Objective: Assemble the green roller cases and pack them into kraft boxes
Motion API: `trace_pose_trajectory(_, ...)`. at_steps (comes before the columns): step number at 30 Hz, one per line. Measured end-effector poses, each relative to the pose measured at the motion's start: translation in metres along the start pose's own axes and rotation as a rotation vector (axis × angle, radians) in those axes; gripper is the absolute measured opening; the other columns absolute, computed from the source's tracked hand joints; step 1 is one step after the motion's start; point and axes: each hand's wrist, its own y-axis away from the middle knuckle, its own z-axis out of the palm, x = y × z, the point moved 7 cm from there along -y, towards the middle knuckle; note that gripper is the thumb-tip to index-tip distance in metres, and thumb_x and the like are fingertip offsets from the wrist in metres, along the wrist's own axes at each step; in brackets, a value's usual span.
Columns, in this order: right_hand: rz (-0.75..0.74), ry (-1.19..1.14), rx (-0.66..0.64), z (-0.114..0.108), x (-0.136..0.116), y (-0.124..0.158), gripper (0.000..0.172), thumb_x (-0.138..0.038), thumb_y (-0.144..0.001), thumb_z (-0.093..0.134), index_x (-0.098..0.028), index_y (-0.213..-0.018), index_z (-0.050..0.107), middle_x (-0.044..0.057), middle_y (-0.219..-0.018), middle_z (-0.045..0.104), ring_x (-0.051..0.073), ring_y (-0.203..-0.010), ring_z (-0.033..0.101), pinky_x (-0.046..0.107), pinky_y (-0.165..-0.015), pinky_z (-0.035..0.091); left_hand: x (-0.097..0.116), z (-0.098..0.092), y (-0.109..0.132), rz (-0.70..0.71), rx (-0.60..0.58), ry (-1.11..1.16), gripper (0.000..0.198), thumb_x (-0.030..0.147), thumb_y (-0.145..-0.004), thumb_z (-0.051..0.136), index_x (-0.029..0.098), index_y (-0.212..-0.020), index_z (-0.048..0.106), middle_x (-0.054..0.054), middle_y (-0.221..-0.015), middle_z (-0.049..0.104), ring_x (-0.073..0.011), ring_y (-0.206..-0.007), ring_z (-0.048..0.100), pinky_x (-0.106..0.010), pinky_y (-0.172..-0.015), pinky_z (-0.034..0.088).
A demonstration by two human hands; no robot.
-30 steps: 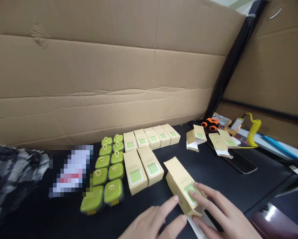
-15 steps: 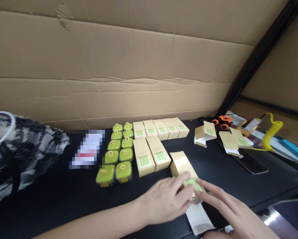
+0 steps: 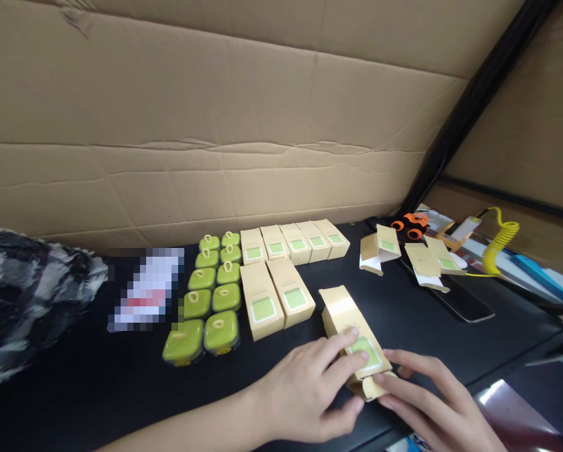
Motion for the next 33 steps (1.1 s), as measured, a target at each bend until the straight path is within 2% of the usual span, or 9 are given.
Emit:
trace_pose_trajectory(3,0.034,-0.07,0.037,-0.001,0.0,-0.011,0.023,-0.026,-0.091,0.056,-0.024,-0.113,0.061,0.007,-0.099,0.068,0.018,-0.089,0.068,0.024,-0.075,0.057,-0.001,0.0,-0.002,0.004,-0.015,-0.027,0.043,0.032,-0.088,0.055,0.011,-0.125,0.047,-0.019,-0.134,0.053,-0.0273,-0.108,0.064,-0.037,-0.088,0.057)
trace_pose_trajectory(8,0.079,-0.136,0.024,0.004,0.002,-0.024,0.016,-0.027,-0.091,0.057,-0.023,-0.105,0.063,0.006,-0.093,0.067,0.018,-0.086,0.068,0.025,-0.071,0.058,-0.004,-0.003,-0.004,-0.038,0.011,-0.03,0.03,0.02,-0.093,0.046,0.012,-0.122,0.05,-0.014,-0.132,0.057,-0.0235,-0.109,0.063,-0.035,-0.091,0.055)
trace_pose_trajectory(13,-0.003,-0.091,-0.043,0.003,-0.001,-0.021,0.02,-0.023,-0.09,0.057,-0.025,-0.109,0.063,0.006,-0.097,0.068,0.018,-0.085,0.068,0.025,-0.07,0.057,-0.004,-0.003,-0.003,-0.067,0.018,0.007,0.037,0.022,-0.087,0.053,0.011,-0.122,0.048,-0.017,-0.132,0.055,-0.0243,-0.119,0.057,-0.034,-0.094,0.053)
trace_pose_trajectory(20,-0.072,-0.011,-0.055,-0.002,-0.008,-0.012,0.02,-0.02,-0.09,0.056,-0.025,-0.107,0.066,0.006,-0.094,0.069,0.016,-0.079,0.068,0.022,-0.066,0.056,-0.004,-0.001,-0.001,-0.049,0.03,0.011,0.046,0.029,-0.084,0.06,0.009,-0.123,0.047,-0.021,-0.135,0.052,-0.0282,-0.114,0.061,-0.037,-0.091,0.055)
trace_pose_trajectory(25,0.043,-0.077,0.015,-0.001,0.0,-0.018,0.026,-0.026,-0.089,0.059,-0.023,-0.115,0.061,0.007,-0.101,0.068,0.019,-0.091,0.068,0.025,-0.076,0.057,-0.003,-0.002,-0.002,-0.029,0.034,-0.028,0.033,0.023,-0.09,0.049,0.011,-0.121,0.049,-0.017,-0.132,0.056,-0.0247,-0.114,0.061,-0.034,-0.093,0.054)
trace_pose_trajectory(28,0.075,-0.127,0.007,0.004,0.0,-0.026,0.016,-0.026,-0.089,0.058,-0.024,-0.104,0.065,0.007,-0.097,0.068,0.019,-0.088,0.069,0.024,-0.072,0.058,0.0,-0.004,-0.004,-0.011,0.041,-0.047,0.029,0.017,-0.093,0.043,0.01,-0.12,0.049,-0.016,-0.129,0.059,-0.0225,-0.118,0.059,-0.032,-0.096,0.052)
trace_pose_trajectory(30,0.088,-0.173,0.024,0.004,0.0,-0.03,0.009,-0.025,-0.09,0.057,-0.023,-0.093,0.065,0.007,-0.091,0.067,0.018,-0.082,0.069,0.023,-0.068,0.058,0.001,-0.006,-0.004,-0.005,0.047,-0.051,0.03,0.016,-0.094,0.041,0.01,-0.123,0.045,-0.016,-0.129,0.06,-0.0218,-0.121,0.056,-0.031,-0.098,0.05)
trace_pose_trajectory(33,0.082,-0.186,-0.002,0.006,0.005,-0.032,0.007,-0.023,-0.091,0.055,-0.022,-0.089,0.062,0.006,-0.088,0.065,0.018,-0.08,0.069,0.023,-0.066,0.057,-0.002,-0.007,-0.001,-0.046,0.054,-0.037,0.043,0.018,-0.094,0.044,0.01,-0.133,0.029,-0.019,-0.135,0.054,-0.0227,-0.12,0.056,-0.034,-0.096,0.052)
